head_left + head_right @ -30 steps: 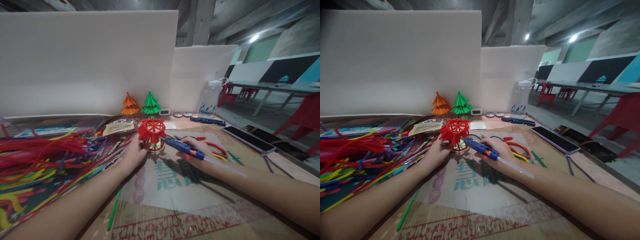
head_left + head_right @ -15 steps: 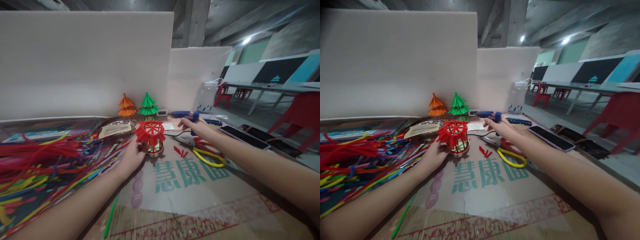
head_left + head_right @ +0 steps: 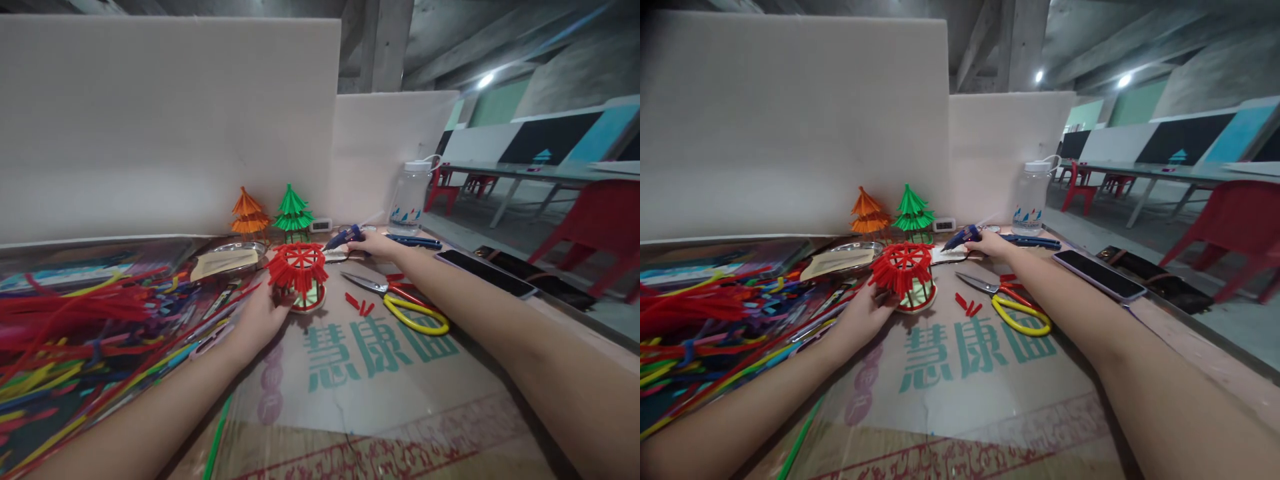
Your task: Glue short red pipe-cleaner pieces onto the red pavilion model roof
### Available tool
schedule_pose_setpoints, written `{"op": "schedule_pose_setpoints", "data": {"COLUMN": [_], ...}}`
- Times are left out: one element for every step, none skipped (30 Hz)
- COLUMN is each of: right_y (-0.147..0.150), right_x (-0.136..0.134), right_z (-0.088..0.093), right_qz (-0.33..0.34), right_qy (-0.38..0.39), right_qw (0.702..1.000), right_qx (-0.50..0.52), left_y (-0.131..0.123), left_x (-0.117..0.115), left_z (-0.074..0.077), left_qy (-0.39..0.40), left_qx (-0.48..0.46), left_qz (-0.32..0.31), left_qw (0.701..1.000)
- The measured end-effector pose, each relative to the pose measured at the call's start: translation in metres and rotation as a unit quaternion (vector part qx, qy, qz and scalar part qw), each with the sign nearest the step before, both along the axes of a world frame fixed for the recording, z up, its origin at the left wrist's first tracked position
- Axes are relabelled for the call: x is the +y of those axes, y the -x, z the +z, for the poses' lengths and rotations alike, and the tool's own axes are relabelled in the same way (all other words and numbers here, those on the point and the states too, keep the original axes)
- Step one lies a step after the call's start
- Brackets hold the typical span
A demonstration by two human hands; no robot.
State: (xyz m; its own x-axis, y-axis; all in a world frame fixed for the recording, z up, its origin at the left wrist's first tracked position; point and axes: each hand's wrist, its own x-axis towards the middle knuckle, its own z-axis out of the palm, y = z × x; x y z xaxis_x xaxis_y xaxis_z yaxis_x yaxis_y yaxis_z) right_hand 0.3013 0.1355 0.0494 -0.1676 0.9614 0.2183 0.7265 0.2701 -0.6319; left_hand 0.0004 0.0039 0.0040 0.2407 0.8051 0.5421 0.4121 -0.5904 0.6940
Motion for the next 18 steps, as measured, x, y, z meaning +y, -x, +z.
{"op": "schedule_pose_setpoints", "data": {"right_y": [-0.003, -0.007, -0.011, -0.015, -0.019, -0.022, -0.025, -0.027, -0.028, -0.027, -0.025, -0.022, -0.017, -0.012, -0.006, 0.001, 0.007, 0.012], "right_x": [-0.002, -0.004, -0.008, -0.012, -0.017, -0.024, -0.031, -0.039, -0.048, -0.057, -0.065, -0.074, -0.081, -0.088, -0.094, -0.099, -0.102, -0.106], "right_z": [0.000, 0.000, 0.000, 0.001, 0.001, 0.002, 0.002, 0.004, 0.005, 0.007, 0.009, 0.012, 0.014, 0.016, 0.017, 0.019, 0.020, 0.020], "right_qz": [-0.002, -0.007, -0.012, -0.018, -0.022, -0.024, -0.023, -0.020, -0.003, 0.025, 0.065, 0.125, 0.177, 0.221, 0.265, 0.299, 0.326, 0.346], "right_qy": [-0.009, -0.021, -0.036, -0.054, -0.074, -0.095, -0.113, -0.125, -0.127, -0.121, -0.107, -0.090, -0.082, -0.078, -0.082, -0.094, -0.104, -0.113], "right_qw": [1.000, 0.999, 0.999, 0.997, 0.995, 0.993, 0.991, 0.990, 0.989, 0.989, 0.987, 0.981, 0.969, 0.956, 0.939, 0.922, 0.906, 0.894], "right_qx": [-0.011, -0.023, -0.035, -0.046, -0.055, -0.061, -0.066, -0.069, -0.075, -0.084, -0.097, -0.122, -0.149, -0.177, -0.203, -0.227, -0.248, -0.261], "left_y": [0.000, -0.001, -0.001, -0.001, -0.001, -0.001, -0.001, -0.001, -0.001, -0.001, 0.000, 0.000, 0.000, 0.001, 0.001, 0.001, 0.002, 0.002], "left_x": [0.000, -0.001, -0.001, -0.001, 0.000, 0.000, 0.000, 0.001, 0.001, 0.002, 0.002, 0.002, 0.002, 0.002, 0.002, 0.003, 0.003, 0.003], "left_z": [0.001, 0.002, 0.002, 0.003, 0.002, 0.002, 0.001, 0.000, 0.000, -0.001, -0.002, -0.002, -0.002, -0.003, -0.003, -0.003, -0.003, -0.003], "left_qy": [0.000, 0.000, -0.001, -0.003, -0.003, -0.002, 0.001, 0.003, 0.005, 0.006, 0.008, 0.010, 0.013, 0.015, 0.016, 0.016, 0.016, 0.016], "left_qx": [0.000, 0.000, 0.000, -0.001, -0.002, -0.002, -0.003, -0.003, -0.005, -0.006, -0.006, -0.004, -0.002, 0.002, 0.006, 0.010, 0.014, 0.016], "left_qz": [-0.001, -0.001, -0.001, -0.001, 0.000, 0.001, 0.003, 0.004, 0.003, 0.002, 0.002, 0.003, 0.005, 0.008, 0.013, 0.018, 0.021, 0.024], "left_qw": [1.000, 1.000, 1.000, 1.000, 1.000, 1.000, 1.000, 1.000, 1.000, 1.000, 1.000, 1.000, 1.000, 1.000, 1.000, 1.000, 1.000, 0.999]}}
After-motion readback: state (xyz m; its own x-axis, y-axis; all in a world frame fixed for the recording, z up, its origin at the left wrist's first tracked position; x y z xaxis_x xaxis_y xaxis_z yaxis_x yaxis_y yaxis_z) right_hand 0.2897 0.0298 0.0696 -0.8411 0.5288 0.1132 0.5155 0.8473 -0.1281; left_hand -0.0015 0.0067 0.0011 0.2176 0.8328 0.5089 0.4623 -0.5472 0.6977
